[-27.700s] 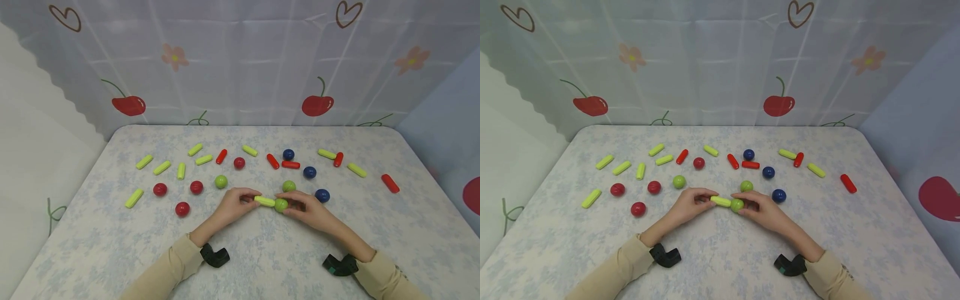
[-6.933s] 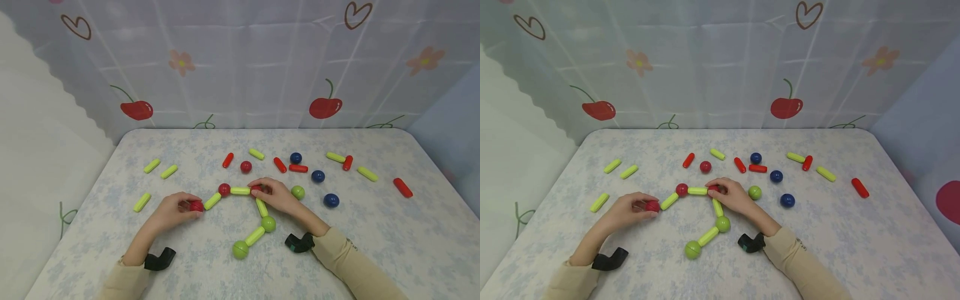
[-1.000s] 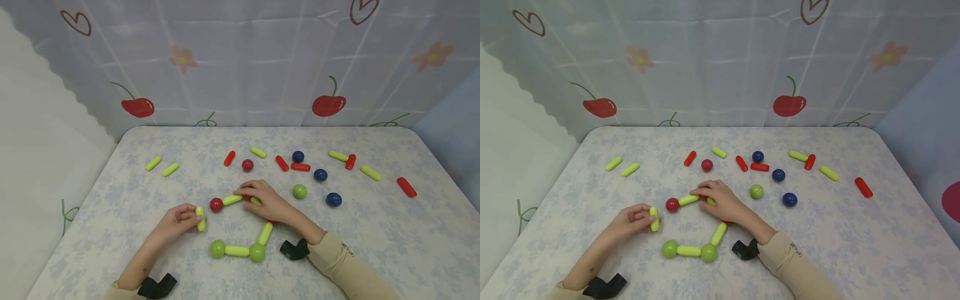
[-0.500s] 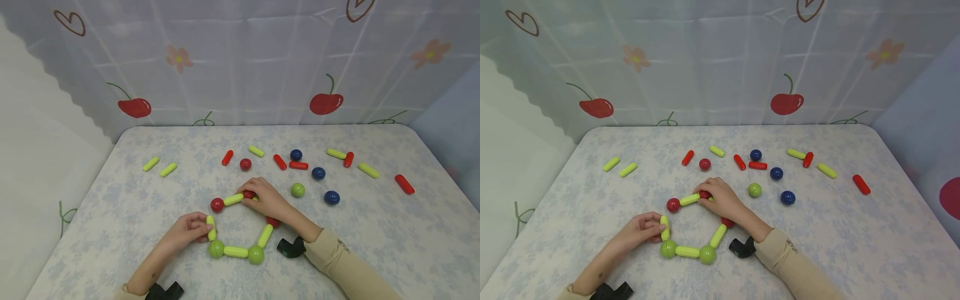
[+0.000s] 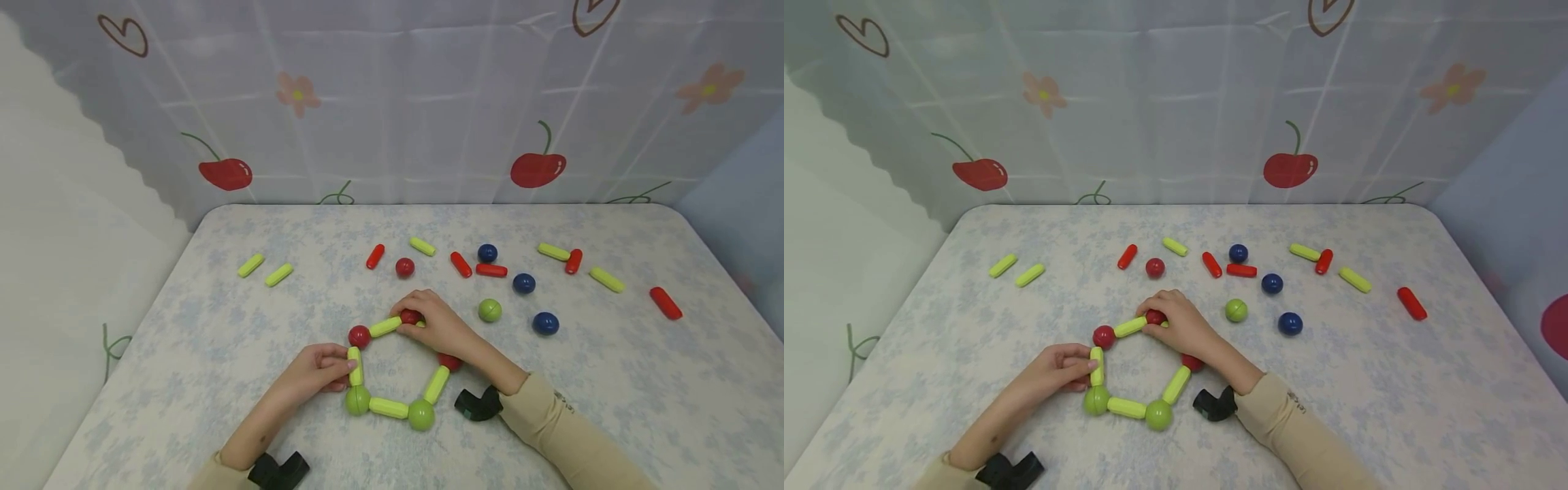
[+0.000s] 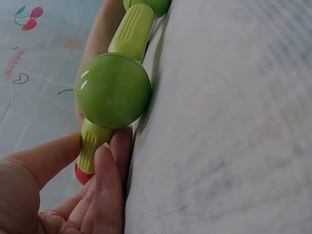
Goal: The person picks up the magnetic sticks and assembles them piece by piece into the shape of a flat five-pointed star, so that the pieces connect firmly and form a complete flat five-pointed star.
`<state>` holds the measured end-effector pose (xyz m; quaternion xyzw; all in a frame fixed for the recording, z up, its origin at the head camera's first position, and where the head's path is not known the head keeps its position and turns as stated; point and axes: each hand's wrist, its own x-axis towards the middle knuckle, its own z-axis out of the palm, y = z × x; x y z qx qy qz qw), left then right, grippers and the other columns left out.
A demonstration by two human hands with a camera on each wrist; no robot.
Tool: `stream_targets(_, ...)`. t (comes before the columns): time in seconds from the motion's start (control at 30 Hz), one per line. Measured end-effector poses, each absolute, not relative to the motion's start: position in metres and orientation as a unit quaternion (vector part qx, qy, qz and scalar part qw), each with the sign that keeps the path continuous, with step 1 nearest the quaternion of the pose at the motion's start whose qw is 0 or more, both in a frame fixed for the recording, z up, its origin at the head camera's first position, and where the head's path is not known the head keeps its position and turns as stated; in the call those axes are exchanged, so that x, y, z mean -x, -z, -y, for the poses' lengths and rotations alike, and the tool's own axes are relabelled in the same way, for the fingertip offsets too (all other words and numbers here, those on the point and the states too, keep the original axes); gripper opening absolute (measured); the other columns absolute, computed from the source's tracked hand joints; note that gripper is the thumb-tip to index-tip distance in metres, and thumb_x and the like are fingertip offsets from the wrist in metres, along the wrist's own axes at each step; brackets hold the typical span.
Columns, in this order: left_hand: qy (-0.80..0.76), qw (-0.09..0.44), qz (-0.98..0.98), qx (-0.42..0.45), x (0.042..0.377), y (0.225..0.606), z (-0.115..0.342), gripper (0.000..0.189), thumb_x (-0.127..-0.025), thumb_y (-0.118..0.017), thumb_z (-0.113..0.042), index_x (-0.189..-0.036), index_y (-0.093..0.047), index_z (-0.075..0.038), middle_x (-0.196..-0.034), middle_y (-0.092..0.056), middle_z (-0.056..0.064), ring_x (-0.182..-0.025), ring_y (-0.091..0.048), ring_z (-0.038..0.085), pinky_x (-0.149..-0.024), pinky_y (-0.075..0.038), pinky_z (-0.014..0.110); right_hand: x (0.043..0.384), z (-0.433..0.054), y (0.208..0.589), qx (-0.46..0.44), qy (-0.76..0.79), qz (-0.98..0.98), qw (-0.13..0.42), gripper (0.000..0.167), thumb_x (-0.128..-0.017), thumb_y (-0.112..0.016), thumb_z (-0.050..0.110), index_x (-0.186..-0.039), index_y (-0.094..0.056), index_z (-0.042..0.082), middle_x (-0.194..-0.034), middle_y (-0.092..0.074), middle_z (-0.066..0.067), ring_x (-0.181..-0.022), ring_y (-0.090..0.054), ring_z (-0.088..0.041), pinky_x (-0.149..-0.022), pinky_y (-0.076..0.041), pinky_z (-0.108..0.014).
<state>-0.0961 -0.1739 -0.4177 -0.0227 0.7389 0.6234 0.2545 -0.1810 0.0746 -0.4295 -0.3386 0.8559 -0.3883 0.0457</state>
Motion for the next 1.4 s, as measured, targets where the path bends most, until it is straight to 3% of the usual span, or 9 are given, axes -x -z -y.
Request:
stream_targets(0.37,-0.621,0.253,-0.741,0.034,0.101,0.418,0.171,0.043,-0.09,-0.065,-0.019,-0.117,-0.054,0.012,-0.086,-0.068,0.009,-0.07,-0.063,0.013,-0.066,-0.053,0.028,0.182,-0.076,0.432,0.339,0.413,-0.843,0.06,0.02,-0.085,-0.071,0.013,-0.104,-0.066,0.016,-0.102,-0.059,0.005,-0.101,-0.047,-0.018,-0.084,-0.04,-0.037)
stream_targets(0.67,-0.613,0.253,-0.748,0.029,0.103,0.417,0.169,0.037,-0.088,-0.067,-0.018,-0.109,-0.056,0.009,-0.077,-0.067,0.008,-0.066,-0.062,0.013,-0.063,-0.052,0.025,0.184,-0.077,0.433,0.339,0.429,-0.834,0.071,0.021,-0.084,-0.071,0.013,-0.104,-0.066,0.015,-0.103,-0.06,0.004,-0.1,-0.047,-0.017,-0.083,-0.04,-0.036)
stream_targets(0.93,-0.611,0.236,-0.755,-0.016,0.107,0.417,0.169,0.067,-0.086,-0.07,-0.015,-0.139,-0.031,-0.001,-0.075,-0.065,0.01,-0.063,-0.061,0.016,-0.061,-0.052,0.028,0.185,-0.077,0.435,0.341,0.434,-0.831,0.071,0.021,-0.084,-0.071,0.013,-0.104,-0.066,0.016,-0.103,-0.06,0.005,-0.101,-0.047,-0.017,-0.084,-0.04,-0.036)
stream_targets(1.13,-0.577,0.21,-0.788,-0.04,0.109,0.413,0.168,0.062,-0.085,-0.071,-0.015,-0.137,-0.04,-0.002,-0.074,-0.064,0.007,-0.064,-0.063,0.022,-0.061,-0.052,0.033,0.185,-0.077,0.433,0.338,0.43,-0.834,0.077,0.022,-0.085,-0.071,0.014,-0.106,-0.066,0.016,-0.105,-0.059,0.005,-0.102,-0.048,-0.017,-0.084,-0.04,-0.036)
stream_targets(1.4,-0.568,0.198,-0.798,-0.042,0.107,0.414,0.166,0.059,-0.085,-0.07,-0.015,-0.135,-0.042,-0.001,-0.072,-0.062,0.007,-0.061,-0.062,0.022,-0.058,-0.052,0.032,0.174,-0.101,0.403,0.313,0.363,-0.874,0.074,0.036,-0.088,-0.068,0.018,-0.121,-0.06,0.008,-0.115,-0.056,-0.006,-0.104,-0.05,-0.024,-0.086,-0.043,-0.041)
